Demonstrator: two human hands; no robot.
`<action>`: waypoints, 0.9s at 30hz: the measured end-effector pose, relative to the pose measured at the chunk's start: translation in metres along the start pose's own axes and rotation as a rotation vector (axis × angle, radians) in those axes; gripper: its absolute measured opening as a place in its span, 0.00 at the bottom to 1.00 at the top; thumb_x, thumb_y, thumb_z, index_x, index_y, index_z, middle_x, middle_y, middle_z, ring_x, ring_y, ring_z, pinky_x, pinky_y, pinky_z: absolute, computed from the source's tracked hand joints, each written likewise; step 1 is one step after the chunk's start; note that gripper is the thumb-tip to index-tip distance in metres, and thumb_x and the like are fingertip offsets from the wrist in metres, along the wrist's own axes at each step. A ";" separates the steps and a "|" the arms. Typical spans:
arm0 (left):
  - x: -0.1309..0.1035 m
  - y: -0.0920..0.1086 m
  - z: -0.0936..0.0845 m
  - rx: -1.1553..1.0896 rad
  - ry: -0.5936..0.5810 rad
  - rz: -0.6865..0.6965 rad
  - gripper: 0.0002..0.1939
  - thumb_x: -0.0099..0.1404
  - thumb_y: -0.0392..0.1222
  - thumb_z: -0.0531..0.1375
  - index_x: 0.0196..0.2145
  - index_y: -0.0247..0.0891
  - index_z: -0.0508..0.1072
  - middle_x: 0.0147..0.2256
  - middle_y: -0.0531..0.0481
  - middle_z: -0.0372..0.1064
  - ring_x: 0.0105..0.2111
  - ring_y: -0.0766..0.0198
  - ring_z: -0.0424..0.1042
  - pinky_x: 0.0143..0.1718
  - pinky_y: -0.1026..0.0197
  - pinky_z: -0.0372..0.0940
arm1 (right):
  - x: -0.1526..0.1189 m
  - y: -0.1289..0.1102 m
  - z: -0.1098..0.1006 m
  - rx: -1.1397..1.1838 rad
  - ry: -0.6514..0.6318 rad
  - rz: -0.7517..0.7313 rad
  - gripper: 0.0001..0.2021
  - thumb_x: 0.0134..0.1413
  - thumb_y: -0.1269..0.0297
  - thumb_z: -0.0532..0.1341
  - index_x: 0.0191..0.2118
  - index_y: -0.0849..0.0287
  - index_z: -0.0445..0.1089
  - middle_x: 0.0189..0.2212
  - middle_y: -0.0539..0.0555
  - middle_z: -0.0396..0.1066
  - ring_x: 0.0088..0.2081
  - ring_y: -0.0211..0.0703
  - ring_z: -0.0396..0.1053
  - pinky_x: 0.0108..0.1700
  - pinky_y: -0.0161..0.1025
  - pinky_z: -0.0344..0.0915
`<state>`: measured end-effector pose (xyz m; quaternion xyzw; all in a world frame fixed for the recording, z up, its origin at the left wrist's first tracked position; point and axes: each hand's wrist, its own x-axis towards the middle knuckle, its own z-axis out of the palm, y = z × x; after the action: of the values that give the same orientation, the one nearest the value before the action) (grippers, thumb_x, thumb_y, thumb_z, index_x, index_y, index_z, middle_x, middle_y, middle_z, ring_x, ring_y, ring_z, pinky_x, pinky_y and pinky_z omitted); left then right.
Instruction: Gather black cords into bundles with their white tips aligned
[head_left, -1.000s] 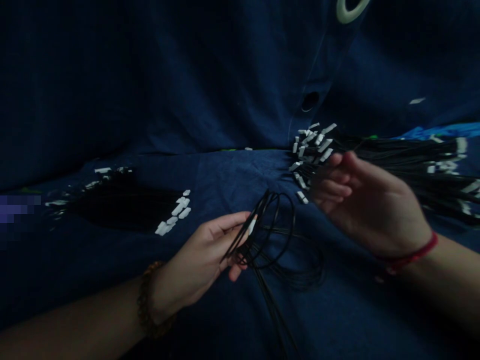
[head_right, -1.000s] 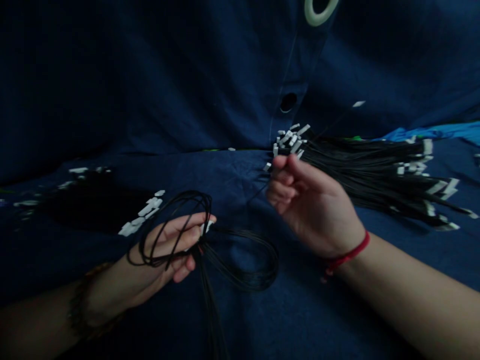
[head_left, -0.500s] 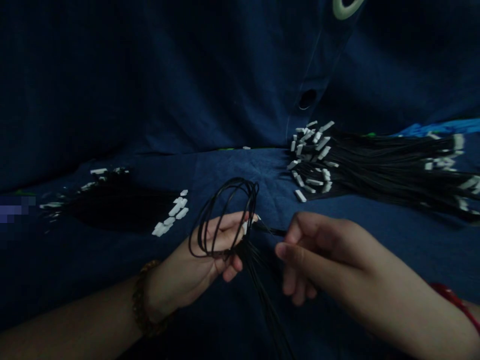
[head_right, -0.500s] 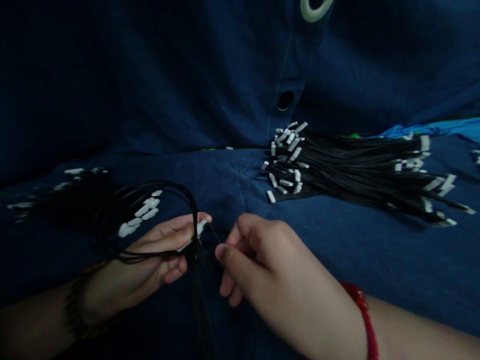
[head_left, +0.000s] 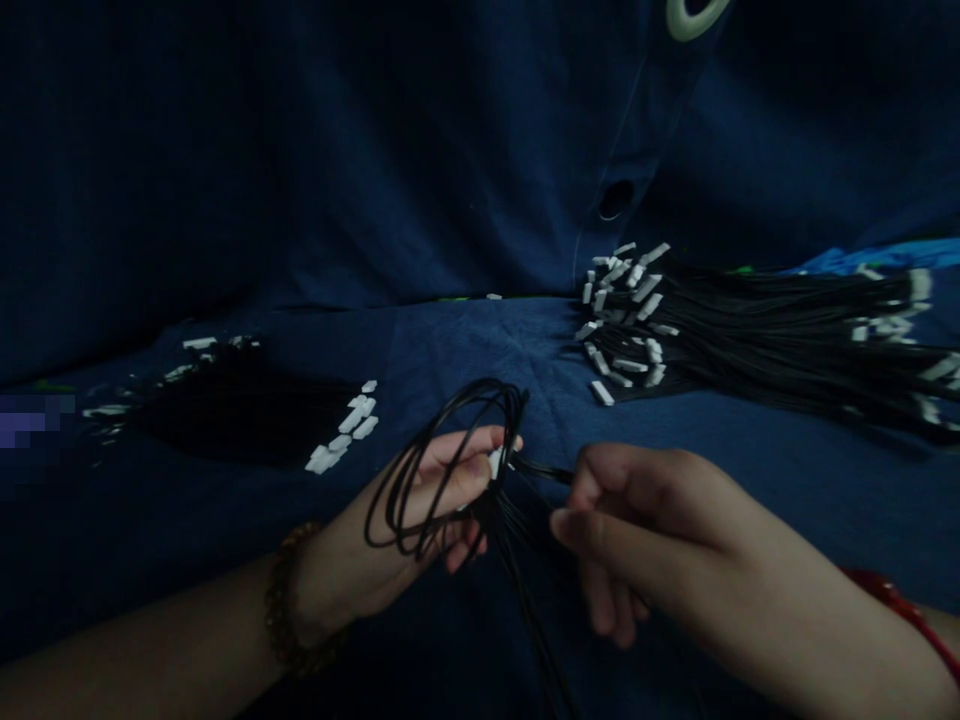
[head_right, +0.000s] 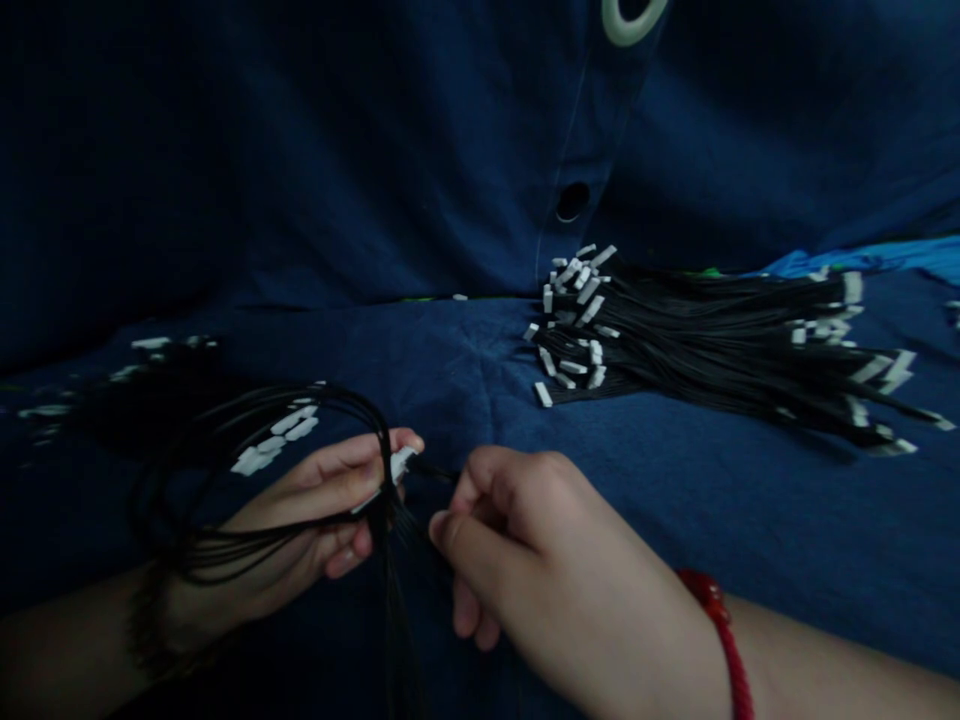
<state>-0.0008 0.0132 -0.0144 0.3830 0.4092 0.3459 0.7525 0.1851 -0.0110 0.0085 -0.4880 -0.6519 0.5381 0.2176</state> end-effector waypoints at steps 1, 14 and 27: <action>0.000 0.000 0.000 0.011 0.009 -0.003 0.15 0.57 0.41 0.61 0.43 0.40 0.69 0.25 0.55 0.63 0.16 0.76 0.63 0.14 0.75 0.56 | 0.000 0.000 0.000 -0.003 0.000 -0.001 0.08 0.58 0.64 0.51 0.28 0.59 0.59 0.18 0.47 0.68 0.20 0.34 0.66 0.21 0.29 0.62; 0.000 0.003 0.002 0.054 0.032 -0.020 0.16 0.56 0.44 0.61 0.42 0.39 0.69 0.22 0.56 0.61 0.15 0.76 0.61 0.14 0.75 0.57 | -0.004 0.000 0.001 -0.127 0.060 -0.020 0.10 0.58 0.63 0.51 0.27 0.59 0.61 0.18 0.47 0.69 0.20 0.35 0.68 0.21 0.30 0.62; -0.001 0.002 0.004 0.071 -0.037 0.042 0.11 0.58 0.43 0.59 0.40 0.40 0.70 0.19 0.56 0.63 0.16 0.75 0.60 0.15 0.75 0.57 | -0.002 -0.004 0.003 -0.178 0.087 -0.022 0.10 0.57 0.62 0.50 0.27 0.58 0.61 0.17 0.46 0.68 0.19 0.35 0.67 0.20 0.30 0.61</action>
<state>0.0024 0.0120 -0.0111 0.4245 0.3989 0.3398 0.7384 0.1827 -0.0142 0.0115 -0.5214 -0.6922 0.4538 0.2074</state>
